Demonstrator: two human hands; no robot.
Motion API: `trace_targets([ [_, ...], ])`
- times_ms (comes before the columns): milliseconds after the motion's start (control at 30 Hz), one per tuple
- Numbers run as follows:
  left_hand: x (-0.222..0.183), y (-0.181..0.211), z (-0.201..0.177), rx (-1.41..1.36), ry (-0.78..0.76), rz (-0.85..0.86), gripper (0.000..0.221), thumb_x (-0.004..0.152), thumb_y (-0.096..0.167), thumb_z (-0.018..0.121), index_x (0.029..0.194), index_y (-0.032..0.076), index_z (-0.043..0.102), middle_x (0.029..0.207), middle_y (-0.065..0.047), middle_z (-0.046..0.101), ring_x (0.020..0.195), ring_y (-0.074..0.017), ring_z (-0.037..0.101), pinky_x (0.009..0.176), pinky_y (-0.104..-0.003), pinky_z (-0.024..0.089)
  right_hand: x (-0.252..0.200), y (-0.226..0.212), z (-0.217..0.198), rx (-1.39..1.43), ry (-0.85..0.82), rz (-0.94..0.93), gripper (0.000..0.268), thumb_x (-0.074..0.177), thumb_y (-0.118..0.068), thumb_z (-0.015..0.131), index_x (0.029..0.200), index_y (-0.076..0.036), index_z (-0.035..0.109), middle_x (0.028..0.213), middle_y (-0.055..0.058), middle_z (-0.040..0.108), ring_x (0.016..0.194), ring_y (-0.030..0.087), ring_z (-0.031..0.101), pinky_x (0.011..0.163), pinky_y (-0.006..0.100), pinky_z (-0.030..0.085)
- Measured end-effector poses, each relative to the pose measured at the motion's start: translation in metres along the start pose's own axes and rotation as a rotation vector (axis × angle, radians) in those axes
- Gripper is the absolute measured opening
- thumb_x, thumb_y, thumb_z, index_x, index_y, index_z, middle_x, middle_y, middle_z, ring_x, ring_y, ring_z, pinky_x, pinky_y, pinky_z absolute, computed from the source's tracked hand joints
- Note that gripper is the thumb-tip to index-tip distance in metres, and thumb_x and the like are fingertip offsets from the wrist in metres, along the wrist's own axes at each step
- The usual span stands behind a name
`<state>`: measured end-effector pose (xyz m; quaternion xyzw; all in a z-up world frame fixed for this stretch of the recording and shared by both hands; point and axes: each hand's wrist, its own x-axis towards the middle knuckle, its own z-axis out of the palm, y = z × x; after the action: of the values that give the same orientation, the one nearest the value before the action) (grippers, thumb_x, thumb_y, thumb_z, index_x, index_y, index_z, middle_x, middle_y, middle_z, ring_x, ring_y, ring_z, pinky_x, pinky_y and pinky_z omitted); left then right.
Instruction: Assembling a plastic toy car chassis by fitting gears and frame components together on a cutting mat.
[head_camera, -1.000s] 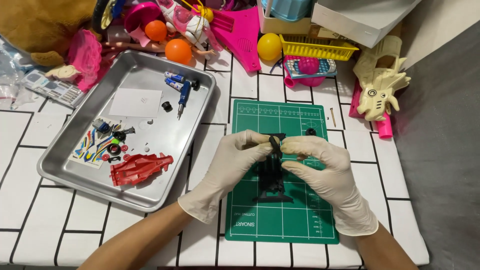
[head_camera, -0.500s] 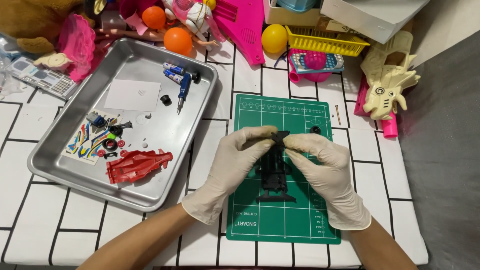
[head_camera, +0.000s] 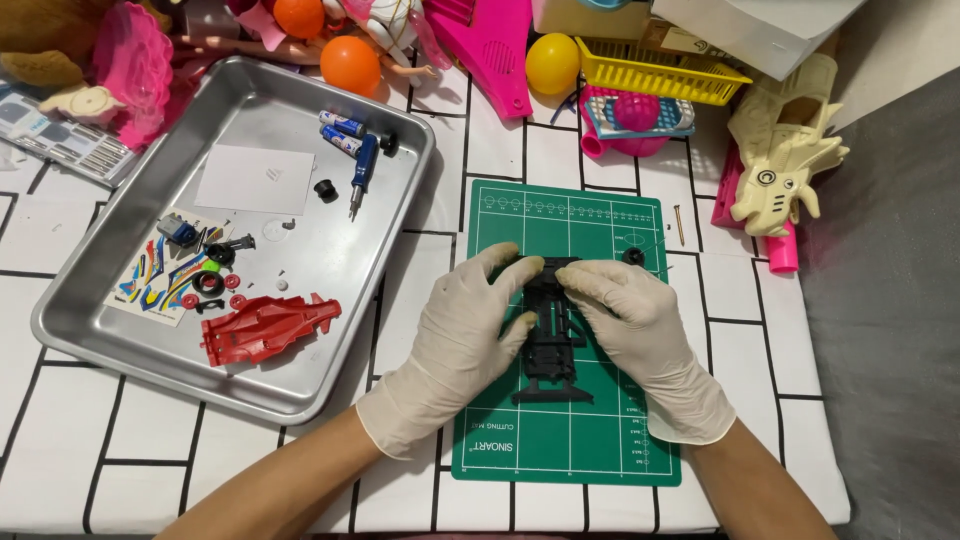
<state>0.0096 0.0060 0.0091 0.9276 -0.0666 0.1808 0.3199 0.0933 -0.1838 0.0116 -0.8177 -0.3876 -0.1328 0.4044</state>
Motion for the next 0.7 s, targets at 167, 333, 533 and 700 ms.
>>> trace_targets([
  [167, -0.002, -0.008, 0.008, 0.017, -0.038, -0.050, 0.057, 0.084, 0.015, 0.079, 0.136, 0.018, 0.056, 0.124, -0.018, 0.059, 0.111, -0.0402, 0.067, 0.093, -0.049, 0.055, -0.001, 0.001, 0.000, -0.008, 0.000, 0.016, 0.010, 0.090, -0.004, 0.080, 0.098, -0.009, 0.082, 0.099, 0.008, 0.079, 0.090, 0.028, 0.076, 0.081, 0.036, 0.060],
  [333, -0.003, -0.013, 0.011, 0.014, -0.018, -0.069, 0.056, 0.085, 0.015, 0.078, 0.136, 0.020, 0.055, 0.127, -0.017, 0.057, 0.114, -0.0401, 0.066, 0.095, -0.048, 0.055, -0.001, 0.000, 0.000, -0.007, -0.006, 0.026, 0.009, 0.090, -0.005, 0.081, 0.097, -0.010, 0.082, 0.100, 0.005, 0.080, 0.090, 0.026, 0.076, 0.081, 0.035, 0.059],
  [533, -0.002, -0.014, 0.009, -0.072, -0.024, -0.065, 0.049, 0.088, 0.019, 0.078, 0.133, 0.017, 0.057, 0.128, -0.020, 0.058, 0.115, -0.0418, 0.067, 0.096, -0.050, 0.055, -0.002, 0.003, 0.000, -0.017, -0.016, 0.014, 0.010, 0.090, -0.006, 0.080, 0.098, -0.012, 0.083, 0.101, 0.005, 0.079, 0.090, 0.026, 0.075, 0.081, 0.035, 0.059],
  [700, -0.002, -0.014, 0.010, -0.108, -0.045, -0.070, 0.050, 0.087, 0.016, 0.079, 0.132, 0.016, 0.058, 0.130, -0.022, 0.057, 0.116, -0.0434, 0.066, 0.097, -0.052, 0.055, -0.001, -0.001, 0.000, -0.049, -0.030, 0.014, 0.010, 0.090, -0.004, 0.080, 0.098, -0.010, 0.082, 0.100, 0.008, 0.079, 0.089, 0.028, 0.075, 0.079, 0.038, 0.060],
])
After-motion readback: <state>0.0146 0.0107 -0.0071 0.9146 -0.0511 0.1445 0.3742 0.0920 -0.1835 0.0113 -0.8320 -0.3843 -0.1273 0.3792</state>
